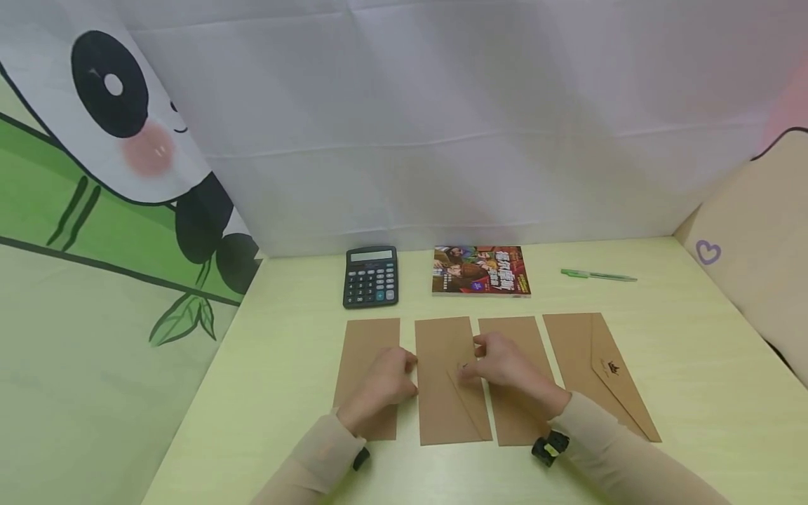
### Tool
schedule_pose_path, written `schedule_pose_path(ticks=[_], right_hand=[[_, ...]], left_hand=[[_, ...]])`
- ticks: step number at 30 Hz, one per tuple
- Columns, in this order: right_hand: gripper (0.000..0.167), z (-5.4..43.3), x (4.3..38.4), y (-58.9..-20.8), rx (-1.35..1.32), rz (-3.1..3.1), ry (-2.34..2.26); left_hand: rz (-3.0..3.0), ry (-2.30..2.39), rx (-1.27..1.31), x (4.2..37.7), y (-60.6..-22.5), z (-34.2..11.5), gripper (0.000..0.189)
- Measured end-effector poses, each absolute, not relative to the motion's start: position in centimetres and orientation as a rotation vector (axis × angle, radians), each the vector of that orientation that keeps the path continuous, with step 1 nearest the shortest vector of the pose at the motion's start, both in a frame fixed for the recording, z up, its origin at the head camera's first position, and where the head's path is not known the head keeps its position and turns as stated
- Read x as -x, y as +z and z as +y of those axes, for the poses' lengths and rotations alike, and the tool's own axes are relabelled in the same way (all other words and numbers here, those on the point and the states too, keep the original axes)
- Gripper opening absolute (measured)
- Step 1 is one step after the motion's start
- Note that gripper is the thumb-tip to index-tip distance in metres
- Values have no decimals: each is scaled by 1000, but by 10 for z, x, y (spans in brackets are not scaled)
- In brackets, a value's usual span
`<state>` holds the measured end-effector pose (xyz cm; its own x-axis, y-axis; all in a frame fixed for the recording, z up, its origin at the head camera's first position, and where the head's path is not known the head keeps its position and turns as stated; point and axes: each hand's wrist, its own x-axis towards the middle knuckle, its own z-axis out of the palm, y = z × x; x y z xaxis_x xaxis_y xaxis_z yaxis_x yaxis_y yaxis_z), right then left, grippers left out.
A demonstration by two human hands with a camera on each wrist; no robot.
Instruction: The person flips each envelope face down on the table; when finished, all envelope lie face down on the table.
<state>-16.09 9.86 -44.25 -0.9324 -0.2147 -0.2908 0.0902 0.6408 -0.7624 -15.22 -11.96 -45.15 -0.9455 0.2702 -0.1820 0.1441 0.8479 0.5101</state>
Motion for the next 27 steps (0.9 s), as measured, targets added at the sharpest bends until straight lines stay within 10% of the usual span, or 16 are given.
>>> schedule_pose_path(ticks=[27], right_hand=[[83, 96, 158, -438, 24, 2471, -1285]], left_hand=[[2757, 701, -388, 152, -452, -118, 23]])
